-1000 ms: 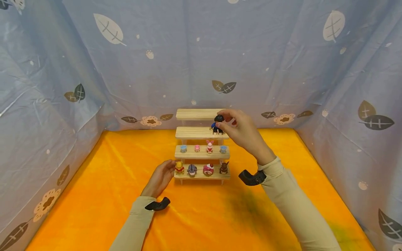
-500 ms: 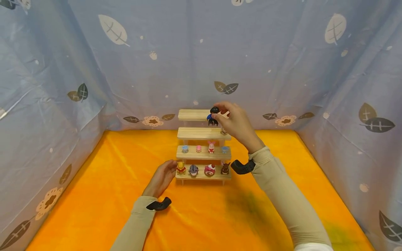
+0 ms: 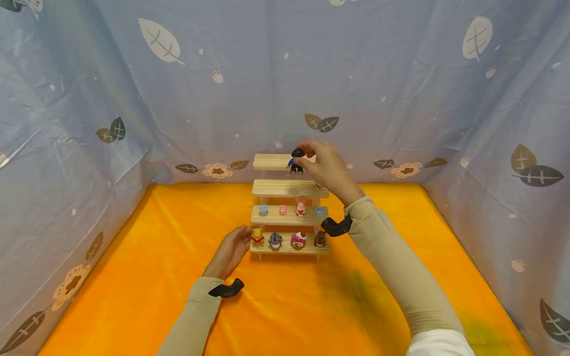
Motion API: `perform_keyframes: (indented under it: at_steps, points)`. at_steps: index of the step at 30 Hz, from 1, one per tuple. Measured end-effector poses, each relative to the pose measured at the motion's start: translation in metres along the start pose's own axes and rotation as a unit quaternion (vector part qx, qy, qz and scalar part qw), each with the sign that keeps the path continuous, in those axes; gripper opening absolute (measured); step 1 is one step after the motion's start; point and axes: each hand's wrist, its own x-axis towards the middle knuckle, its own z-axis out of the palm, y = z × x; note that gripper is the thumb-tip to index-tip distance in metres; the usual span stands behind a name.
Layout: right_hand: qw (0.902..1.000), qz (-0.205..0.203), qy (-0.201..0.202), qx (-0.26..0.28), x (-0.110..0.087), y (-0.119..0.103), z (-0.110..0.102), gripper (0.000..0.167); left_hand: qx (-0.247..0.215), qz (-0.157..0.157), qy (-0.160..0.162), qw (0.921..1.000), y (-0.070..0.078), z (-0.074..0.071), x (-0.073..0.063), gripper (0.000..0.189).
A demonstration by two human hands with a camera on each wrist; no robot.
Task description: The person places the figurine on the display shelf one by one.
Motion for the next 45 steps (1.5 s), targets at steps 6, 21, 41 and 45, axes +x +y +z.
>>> perform_keyframes:
  at_steps: [6, 21, 41, 45]
  points:
    - [0.9999, 0.007, -0.011, 0.001, 0.007, 0.005, 0.011, 0.038, 0.004, 0.002, -0.006, 1.0000, -0.001, -0.003, 0.001, 0.034]
    - [0.9982, 0.018, -0.057, 0.010, 0.016, 0.002, 0.037, 0.039, -0.011, 0.005, -0.002, 0.9999, 0.001, 0.001, -0.001, 0.031]
    - [0.9940, -0.058, -0.030, -0.088, 0.011, 0.012, 0.059, 0.034, 0.001, 0.005, 0.005, 1.0000, 0.001, 0.001, 0.000, 0.030]
    - [0.9920, -0.062, -0.035, -0.104, 0.010, 0.013, 0.061, 0.035, 0.003, 0.004, 0.003, 1.0000, 0.001, 0.000, 0.000, 0.031]
